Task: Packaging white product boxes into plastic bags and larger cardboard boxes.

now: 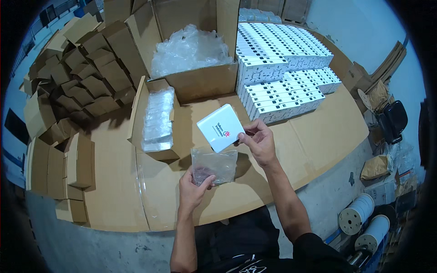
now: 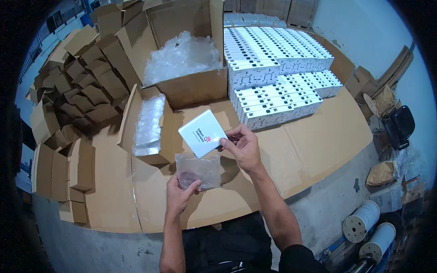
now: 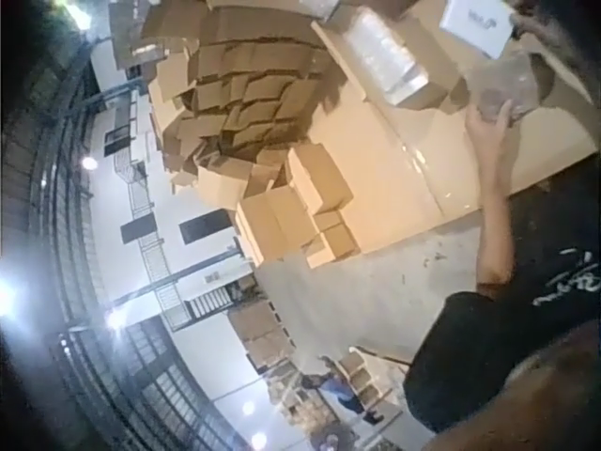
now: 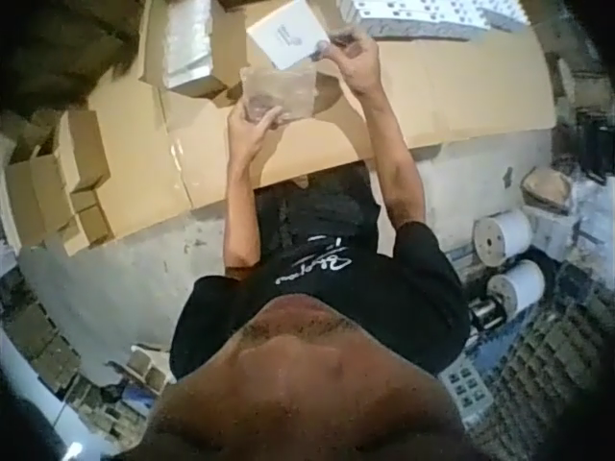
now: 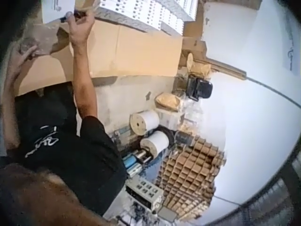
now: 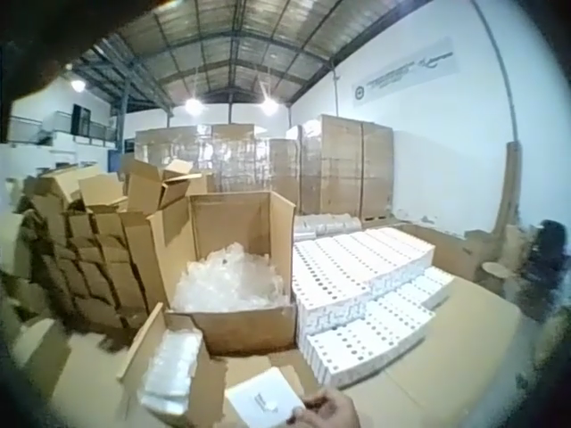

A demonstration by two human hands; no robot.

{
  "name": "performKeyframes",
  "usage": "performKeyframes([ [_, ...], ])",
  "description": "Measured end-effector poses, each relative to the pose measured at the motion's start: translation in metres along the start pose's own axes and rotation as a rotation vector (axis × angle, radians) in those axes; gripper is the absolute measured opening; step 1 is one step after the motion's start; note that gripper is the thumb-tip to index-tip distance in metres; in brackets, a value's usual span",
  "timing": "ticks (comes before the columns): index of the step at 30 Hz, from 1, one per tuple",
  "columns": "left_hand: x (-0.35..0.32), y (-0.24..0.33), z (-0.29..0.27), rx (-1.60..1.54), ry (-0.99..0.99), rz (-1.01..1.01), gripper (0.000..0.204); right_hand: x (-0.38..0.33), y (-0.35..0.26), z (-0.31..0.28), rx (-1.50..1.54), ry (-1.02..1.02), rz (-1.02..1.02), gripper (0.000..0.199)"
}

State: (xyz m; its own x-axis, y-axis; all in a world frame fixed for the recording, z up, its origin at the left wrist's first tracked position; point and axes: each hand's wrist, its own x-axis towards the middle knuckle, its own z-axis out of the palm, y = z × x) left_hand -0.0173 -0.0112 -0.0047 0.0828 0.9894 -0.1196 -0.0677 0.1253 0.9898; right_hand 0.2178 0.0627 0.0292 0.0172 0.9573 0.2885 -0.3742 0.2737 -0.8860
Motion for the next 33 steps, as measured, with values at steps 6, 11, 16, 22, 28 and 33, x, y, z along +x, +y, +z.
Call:
performKeyframes([
  [6, -0.002, 0.000, 0.001, -0.014, 0.026, -0.018, 0.028, 0.000, -0.003, -0.014, -0.082, -0.066, 0.016, 0.018],
  [11, -0.001, -0.004, -0.001, 0.001, 0.011, -0.009, 0.028, 0.001, -0.007, -0.017, -0.146, -0.154, 0.041, 0.019],
  [16, -0.002, 0.003, 0.002, 0.010, 0.007, 0.009, 0.028, 0.000, -0.001, -0.018, -0.091, -0.244, 0.064, 0.019],
  [22, -0.001, 0.006, 0.003, 0.026, -0.006, 0.014, 0.032, -0.001, -0.001, -0.011, -0.040, -0.267, 0.196, 0.017],
  [28, 0.001, 0.006, 0.002, 0.028, -0.031, 0.074, 0.033, 0.001, -0.001, -0.013, -0.122, -0.294, 0.200, 0.018],
  [33, 0.009, 0.018, 0.004, 0.051, -0.006, 0.032, 0.032, 0.000, -0.001, -0.016, -0.134, -0.300, 0.251, 0.018],
])
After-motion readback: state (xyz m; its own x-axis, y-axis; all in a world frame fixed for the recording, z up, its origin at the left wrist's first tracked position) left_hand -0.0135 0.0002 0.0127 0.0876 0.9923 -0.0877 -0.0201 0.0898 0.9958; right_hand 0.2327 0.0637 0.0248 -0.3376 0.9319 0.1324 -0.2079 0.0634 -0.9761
